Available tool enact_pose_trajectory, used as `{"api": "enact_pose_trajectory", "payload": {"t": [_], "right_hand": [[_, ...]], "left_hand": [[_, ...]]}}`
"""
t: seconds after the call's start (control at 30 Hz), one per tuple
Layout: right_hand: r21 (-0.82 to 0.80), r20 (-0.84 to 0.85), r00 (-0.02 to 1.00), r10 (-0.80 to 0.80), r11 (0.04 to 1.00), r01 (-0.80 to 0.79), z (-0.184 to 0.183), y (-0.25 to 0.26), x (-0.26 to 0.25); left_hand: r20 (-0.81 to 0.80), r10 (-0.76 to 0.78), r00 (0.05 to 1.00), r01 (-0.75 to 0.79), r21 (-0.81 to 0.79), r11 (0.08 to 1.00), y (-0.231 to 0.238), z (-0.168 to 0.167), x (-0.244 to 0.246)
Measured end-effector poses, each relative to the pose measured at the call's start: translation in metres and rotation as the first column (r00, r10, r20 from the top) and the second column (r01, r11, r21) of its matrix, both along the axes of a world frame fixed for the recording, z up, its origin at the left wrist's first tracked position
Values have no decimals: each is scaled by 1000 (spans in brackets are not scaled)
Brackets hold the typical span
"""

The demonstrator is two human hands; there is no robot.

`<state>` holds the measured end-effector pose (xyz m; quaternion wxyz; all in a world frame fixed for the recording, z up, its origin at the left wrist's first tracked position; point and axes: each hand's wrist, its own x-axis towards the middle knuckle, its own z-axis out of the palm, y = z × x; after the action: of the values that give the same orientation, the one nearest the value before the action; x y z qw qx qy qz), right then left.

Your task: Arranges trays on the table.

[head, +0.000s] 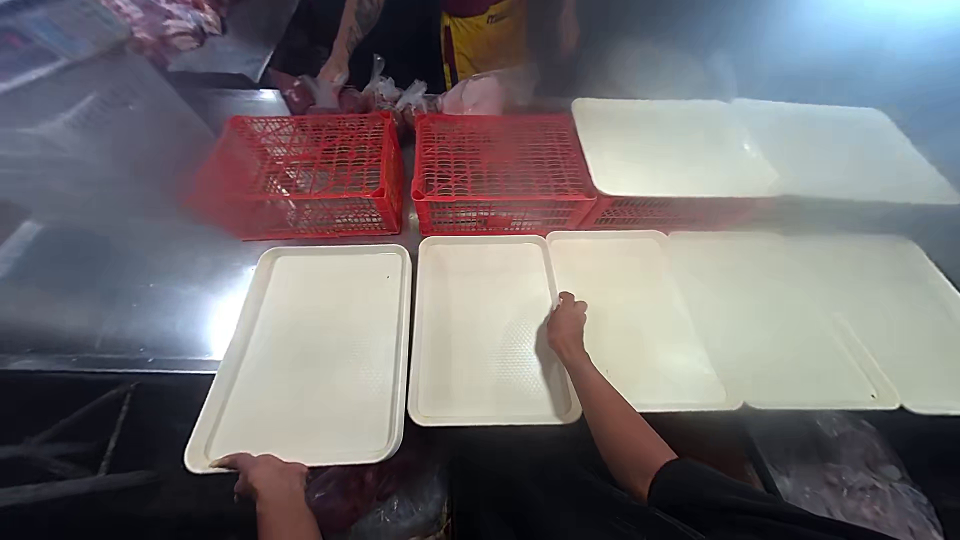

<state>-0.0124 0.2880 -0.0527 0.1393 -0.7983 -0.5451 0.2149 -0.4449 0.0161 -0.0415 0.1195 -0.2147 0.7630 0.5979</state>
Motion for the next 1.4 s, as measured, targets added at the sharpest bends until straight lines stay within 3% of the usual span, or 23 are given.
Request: {"api": "enact_pose_trajectory", "payload": {"t": [0.33, 0.43, 0.5, 0.57, 0.63, 0.7, 0.83, 0.97, 1.03, 1.07, 1.13, 1.2, 1.27, 1.33, 1.4], "right_hand": [[-168, 125, 992, -19, 985, 40, 12, 11, -11], [-81, 181, 982, -62, 994, 77, 13, 8, -10], [96, 174, 984, 27, 994, -44, 22, 5, -28], [155, 75, 945, 318, 933, -326, 46, -3, -75], [23, -78, 804, 590, 807, -590, 64, -16, -140], [-88, -227, 725, 650, 728, -680, 63, -26, -206], [-246, -261, 804, 535, 768, -591, 47, -40, -273], [-292, -270, 857, 439, 811, -508, 51, -33, -280], [-290, -369, 852, 372, 825, -486, 53, -26, -278], [-273, -442, 833, 332, 835, -478, 57, -24, -278], [-240, -628, 742, 233, 849, -470, 72, -24, -277], [-263, -774, 622, 123, 830, -491, 98, -30, -268], [-291, -855, 518, 17, 810, -508, 117, -32, -253], [-276, -904, 420, -82, 862, -426, 131, -33, -232], [-233, -927, 360, -108, 917, -323, 144, -34, -201]], "left_hand": [[60, 44, 997, -47, 37, 998, 8, 13, -1], [62, 87, 994, -90, 58, 994, 8, 8, 3], [6, 117, 993, -118, 15, 993, 7, 2, 12], [-42, 142, 989, -144, -40, 989, 11, 2, 20], [-59, 158, 986, -162, -74, 984, 12, 2, 22], [-71, 162, 984, -168, -85, 982, 16, 3, 21], [-97, 155, 983, -164, -101, 981, 14, 0, 19], [-114, 183, 977, -192, -74, 979, 15, -9, 26], [-109, 213, 971, -209, 49, 977, 16, -8, 33], [-110, 199, 974, -178, 176, 968, 16, -1, 36], [-169, 56, 984, 31, 473, 881, 6, 10, 41], [-231, -125, 965, 246, 626, 740, -16, 1, 44], [-260, -172, 950, 309, 707, 636, -23, -2, 49], [-299, -165, 940, 331, 684, 650, -19, 1, 57], [-265, -122, 957, 263, 603, 753, -12, 5, 63]]}}
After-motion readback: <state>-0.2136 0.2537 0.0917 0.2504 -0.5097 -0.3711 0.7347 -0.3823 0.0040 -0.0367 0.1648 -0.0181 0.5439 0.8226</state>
